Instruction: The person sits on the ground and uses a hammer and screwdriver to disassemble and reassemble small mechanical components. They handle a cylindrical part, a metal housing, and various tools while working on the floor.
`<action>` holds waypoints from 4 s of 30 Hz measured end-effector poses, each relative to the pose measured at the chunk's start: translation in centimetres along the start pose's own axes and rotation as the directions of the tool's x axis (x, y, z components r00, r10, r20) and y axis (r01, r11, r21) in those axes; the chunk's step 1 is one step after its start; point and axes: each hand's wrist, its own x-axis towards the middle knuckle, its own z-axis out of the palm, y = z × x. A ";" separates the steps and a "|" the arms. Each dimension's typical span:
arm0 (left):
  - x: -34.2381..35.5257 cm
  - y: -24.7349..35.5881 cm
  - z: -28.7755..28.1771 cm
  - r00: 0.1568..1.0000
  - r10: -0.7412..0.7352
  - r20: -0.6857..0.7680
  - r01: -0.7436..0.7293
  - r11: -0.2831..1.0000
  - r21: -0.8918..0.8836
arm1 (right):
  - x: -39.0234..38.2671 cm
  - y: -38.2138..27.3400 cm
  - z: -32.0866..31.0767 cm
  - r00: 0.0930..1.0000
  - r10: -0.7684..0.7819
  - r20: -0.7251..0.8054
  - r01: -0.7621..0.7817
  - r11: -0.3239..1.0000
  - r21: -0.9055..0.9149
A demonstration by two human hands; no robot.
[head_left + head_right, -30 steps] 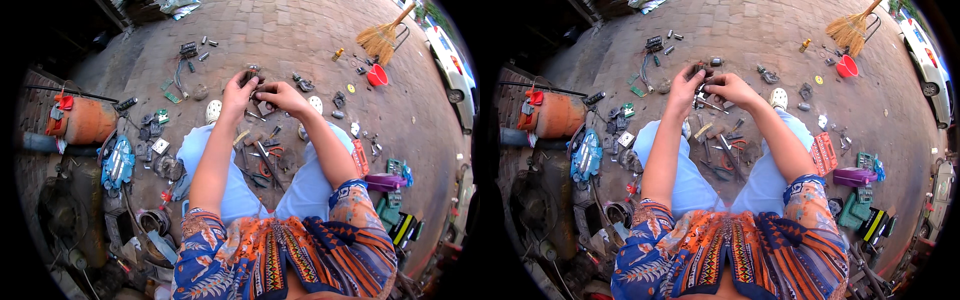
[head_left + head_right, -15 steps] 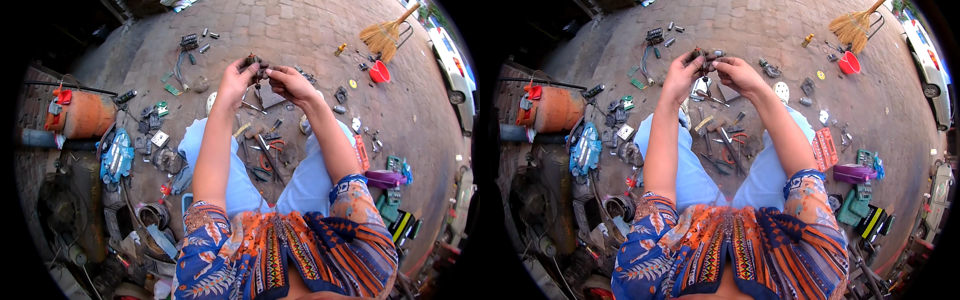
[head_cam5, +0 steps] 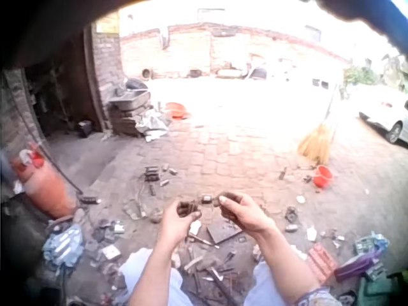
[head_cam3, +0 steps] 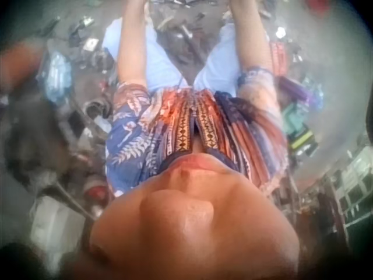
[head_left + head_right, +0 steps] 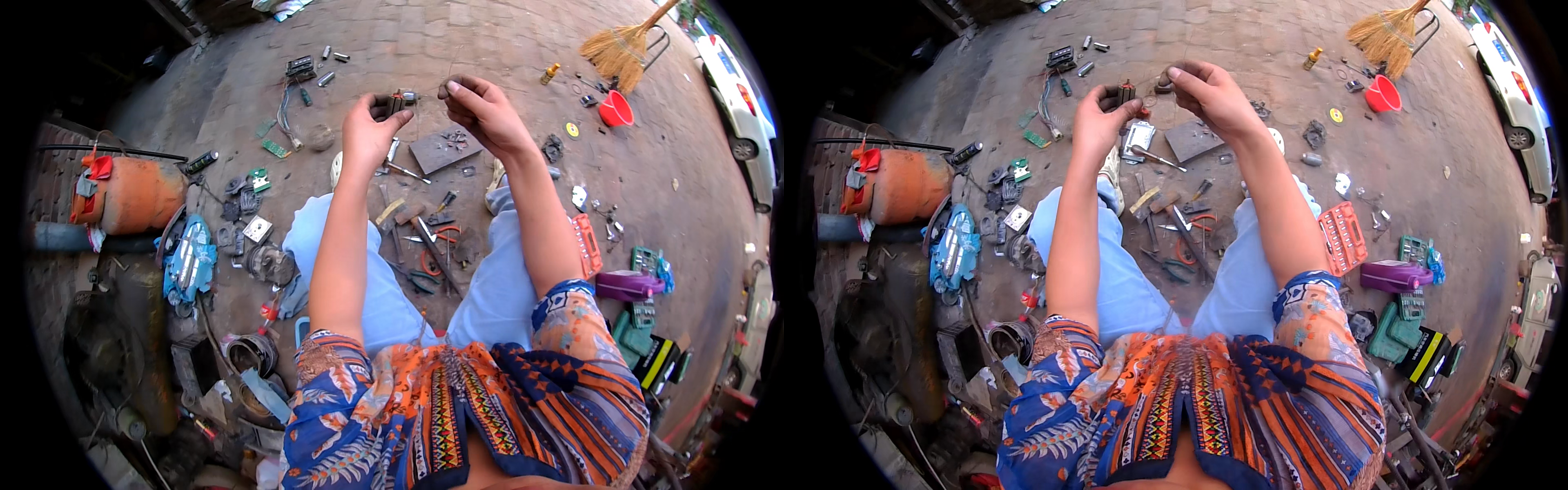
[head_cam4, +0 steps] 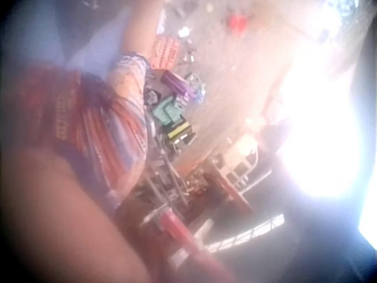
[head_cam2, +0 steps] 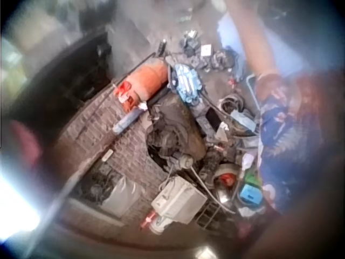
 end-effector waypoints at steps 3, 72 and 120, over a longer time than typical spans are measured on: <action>-0.4 1.1 -0.7 0.995 -0.080 -0.061 0.068 0.980 -0.189 | -1.1 -0.9 0.1 0.996 -0.005 0.090 0.015 0.993 -0.119; -0.5 0.5 2.7 0.995 0.101 0.024 -0.102 0.994 0.038 | -0.6 0.5 -1.1 0.697 -0.712 -0.086 0.235 0.340 -0.911; 0.2 1.1 1.9 0.884 0.375 -0.277 -0.288 0.907 0.309 | -1.0 1.1 2.8 0.774 -0.632 -0.046 0.316 0.447 -0.837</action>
